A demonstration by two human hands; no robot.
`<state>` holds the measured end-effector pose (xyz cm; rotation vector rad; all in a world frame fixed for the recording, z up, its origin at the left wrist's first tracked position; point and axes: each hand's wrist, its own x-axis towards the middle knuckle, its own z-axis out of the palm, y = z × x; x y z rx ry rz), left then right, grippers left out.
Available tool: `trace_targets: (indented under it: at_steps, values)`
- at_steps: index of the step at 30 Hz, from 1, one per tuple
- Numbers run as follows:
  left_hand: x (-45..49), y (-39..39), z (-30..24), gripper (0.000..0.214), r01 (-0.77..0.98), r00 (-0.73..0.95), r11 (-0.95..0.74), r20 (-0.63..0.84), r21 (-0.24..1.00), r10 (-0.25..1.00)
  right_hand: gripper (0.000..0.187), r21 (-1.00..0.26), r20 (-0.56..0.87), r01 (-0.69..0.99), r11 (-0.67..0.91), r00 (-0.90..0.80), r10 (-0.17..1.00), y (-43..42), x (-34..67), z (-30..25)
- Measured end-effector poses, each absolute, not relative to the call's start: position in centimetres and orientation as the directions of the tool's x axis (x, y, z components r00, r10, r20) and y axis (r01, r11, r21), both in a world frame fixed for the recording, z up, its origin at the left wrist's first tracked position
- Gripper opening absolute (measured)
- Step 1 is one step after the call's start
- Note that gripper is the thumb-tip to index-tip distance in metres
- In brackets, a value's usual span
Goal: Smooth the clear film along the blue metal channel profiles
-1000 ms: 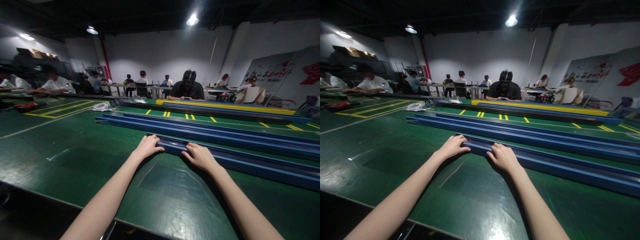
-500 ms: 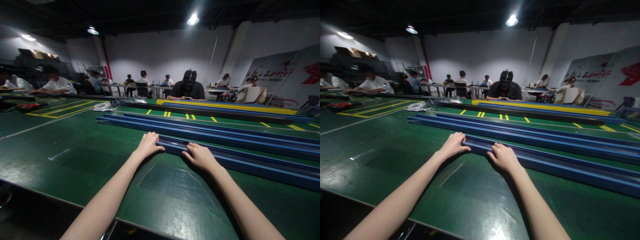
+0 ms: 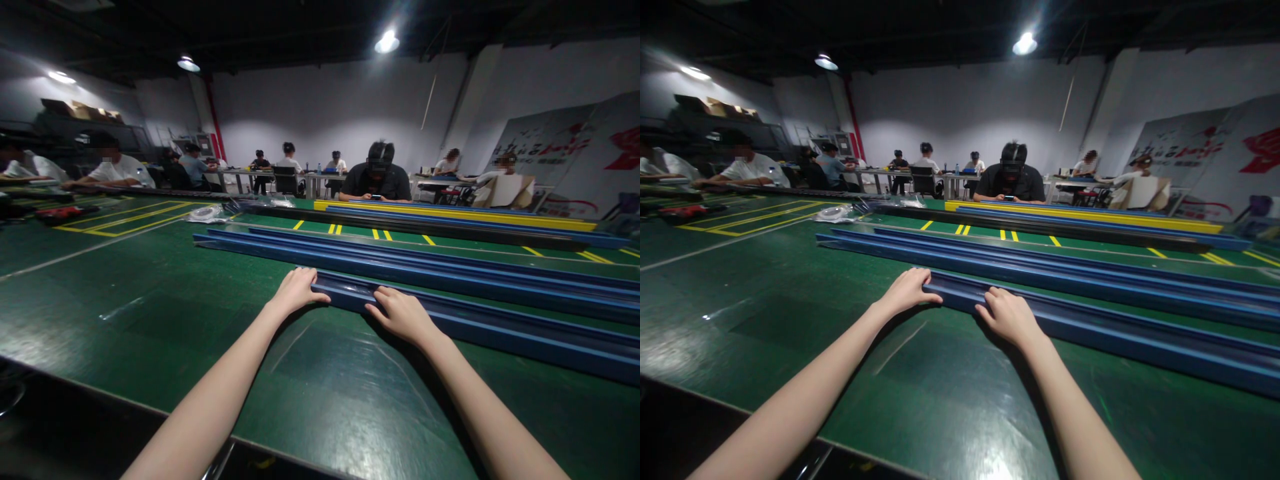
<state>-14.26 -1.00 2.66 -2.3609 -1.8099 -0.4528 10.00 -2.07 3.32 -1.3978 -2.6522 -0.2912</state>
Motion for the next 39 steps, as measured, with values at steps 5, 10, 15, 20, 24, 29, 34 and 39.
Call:
trace_targets:
  at_steps: [5, 10, 15, 20, 24, 29, 34, 39]
  values:
    - [-14.33, -1.03, 2.49, 0.049, 0.961, 0.259, -0.274, 0.269, 0.018, 0.928, 0.035, 0.117, 0.207, 0.826, 0.551, -0.563, 0.800, -2.08, 10.04, 3.24]
    - [-14.43, -1.04, 2.34, 0.051, 0.956, 0.279, -0.293, 0.278, 0.012, 0.919, 0.035, 0.129, 0.253, 0.806, 0.578, -0.590, 0.767, -2.05, 10.01, 2.90]
    - [-14.44, -1.09, 2.33, 0.051, 0.954, 0.279, -0.299, 0.275, 0.030, 0.920, 0.032, 0.106, 0.244, 0.809, 0.579, -0.585, 0.773, -2.02, 9.84, 2.87]
    - [-14.40, -1.15, 2.34, 0.050, 0.954, 0.285, -0.300, 0.273, 0.015, 0.919, 0.031, 0.107, 0.215, 0.816, 0.568, -0.577, 0.788, -2.07, 9.78, 3.01]
    - [-14.42, -1.14, 2.28, 0.051, 0.954, 0.291, -0.298, 0.271, -0.015, 0.917, 0.033, 0.118, 0.221, 0.815, 0.567, -0.578, 0.785, -2.10, 9.80, 2.95]
    - [-14.34, -1.18, 2.39, 0.052, 0.952, 0.302, -0.306, 0.262, -0.026, 0.917, 0.034, 0.130, 0.220, 0.814, 0.566, -0.580, 0.784, -2.10, 9.77, 2.92]
    - [-14.30, -1.30, 2.46, 0.051, 0.953, 0.298, -0.301, 0.262, -0.028, 0.918, 0.034, 0.135, 0.226, 0.813, 0.566, -0.582, 0.781, -2.08, 9.78, 2.96]
    - [-14.47, -1.36, 2.32, 0.046, 0.932, 0.351, -0.361, 0.291, -0.018, 0.890, 0.031, 0.139, 0.229, 0.792, 0.595, -0.610, 0.759, -2.10, 10.00, 2.94]
